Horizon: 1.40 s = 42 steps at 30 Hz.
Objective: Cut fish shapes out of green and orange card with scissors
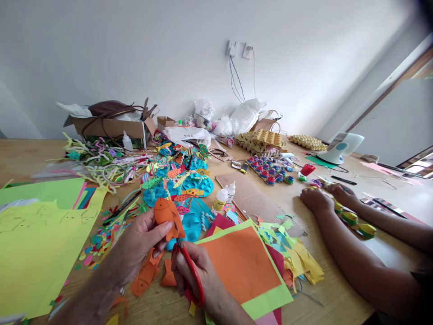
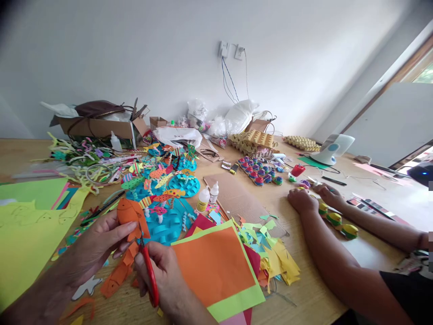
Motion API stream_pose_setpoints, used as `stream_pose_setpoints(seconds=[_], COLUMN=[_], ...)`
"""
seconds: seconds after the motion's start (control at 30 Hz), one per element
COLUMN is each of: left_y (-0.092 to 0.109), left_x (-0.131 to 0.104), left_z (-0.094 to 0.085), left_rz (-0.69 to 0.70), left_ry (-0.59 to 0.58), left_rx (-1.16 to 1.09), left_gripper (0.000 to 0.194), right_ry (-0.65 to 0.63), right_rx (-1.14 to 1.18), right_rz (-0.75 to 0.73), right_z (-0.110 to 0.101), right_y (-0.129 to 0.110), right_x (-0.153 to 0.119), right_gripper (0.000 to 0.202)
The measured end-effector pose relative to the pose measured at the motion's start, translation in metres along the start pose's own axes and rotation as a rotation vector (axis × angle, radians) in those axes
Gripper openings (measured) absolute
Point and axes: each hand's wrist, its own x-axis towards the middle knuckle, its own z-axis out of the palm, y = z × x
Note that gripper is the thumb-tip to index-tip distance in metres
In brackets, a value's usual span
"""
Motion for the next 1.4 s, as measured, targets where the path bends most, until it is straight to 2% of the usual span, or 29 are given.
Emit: stream_pose_setpoints(seconds=[0.13,0.3,0.7,1.4], left_y=[0.002,0.002,-0.006,-0.004], left_x=[-0.001,-0.001,0.0,0.0], left_z=[0.003,0.005,0.003,0.001], left_rz=[0.001,-0.037,-0.036,-0.061], left_ry=[0.018,0.025,-0.015,-0.032], left_rx=[-0.041,-0.083,-0.149,-0.149], left_gripper=[0.022,0.025,0.029,0.03], right_ry=[0.014,0.045,0.076,0.074], right_rx=[-0.007,-0.038,-0.083,-0.164], right_rz=[-0.031,0.001,0.014,-0.041], right_z=[-0.002,-0.001,0.002,-0.005], right_y=[0.003,0.003,-0.005,0.007], right_x=[0.0,0.0,-0.001,-0.002], right_gripper=[0.058,0.061,0.062,0.039])
